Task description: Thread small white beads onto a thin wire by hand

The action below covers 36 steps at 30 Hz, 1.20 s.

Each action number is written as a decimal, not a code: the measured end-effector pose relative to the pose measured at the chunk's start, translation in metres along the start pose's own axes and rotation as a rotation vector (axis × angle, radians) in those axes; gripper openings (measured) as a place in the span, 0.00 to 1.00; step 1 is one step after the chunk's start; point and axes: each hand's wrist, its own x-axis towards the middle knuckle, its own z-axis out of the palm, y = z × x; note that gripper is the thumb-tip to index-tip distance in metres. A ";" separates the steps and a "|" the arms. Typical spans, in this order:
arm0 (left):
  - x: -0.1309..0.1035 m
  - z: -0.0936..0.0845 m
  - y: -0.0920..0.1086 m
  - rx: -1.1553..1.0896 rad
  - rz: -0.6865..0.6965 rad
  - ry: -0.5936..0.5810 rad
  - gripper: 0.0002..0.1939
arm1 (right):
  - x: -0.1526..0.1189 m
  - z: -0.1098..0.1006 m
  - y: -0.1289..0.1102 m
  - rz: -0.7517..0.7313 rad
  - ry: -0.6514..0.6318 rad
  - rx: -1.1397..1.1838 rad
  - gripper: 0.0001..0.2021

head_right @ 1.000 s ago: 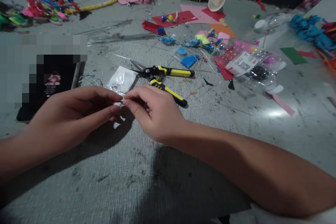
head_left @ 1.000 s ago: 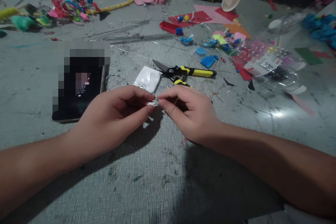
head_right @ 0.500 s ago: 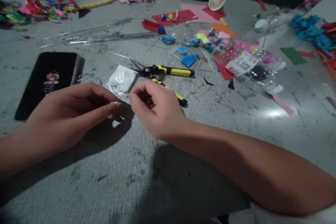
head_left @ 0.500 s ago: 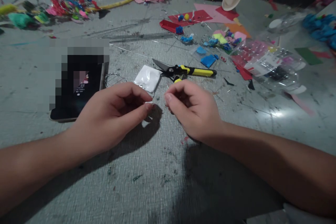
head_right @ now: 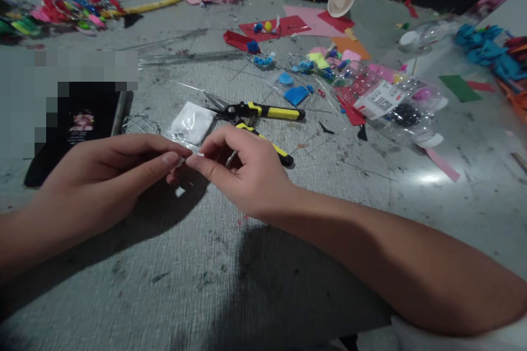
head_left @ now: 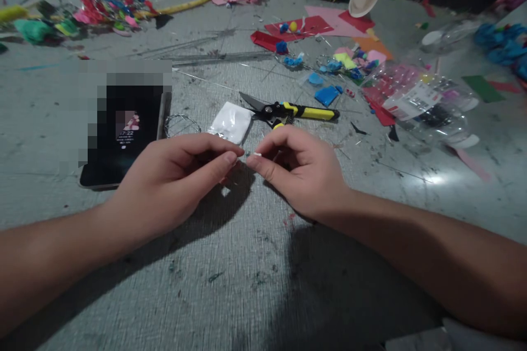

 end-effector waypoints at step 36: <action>0.000 0.001 -0.002 -0.081 -0.028 0.053 0.04 | 0.010 -0.012 0.001 -0.097 -0.251 -0.486 0.09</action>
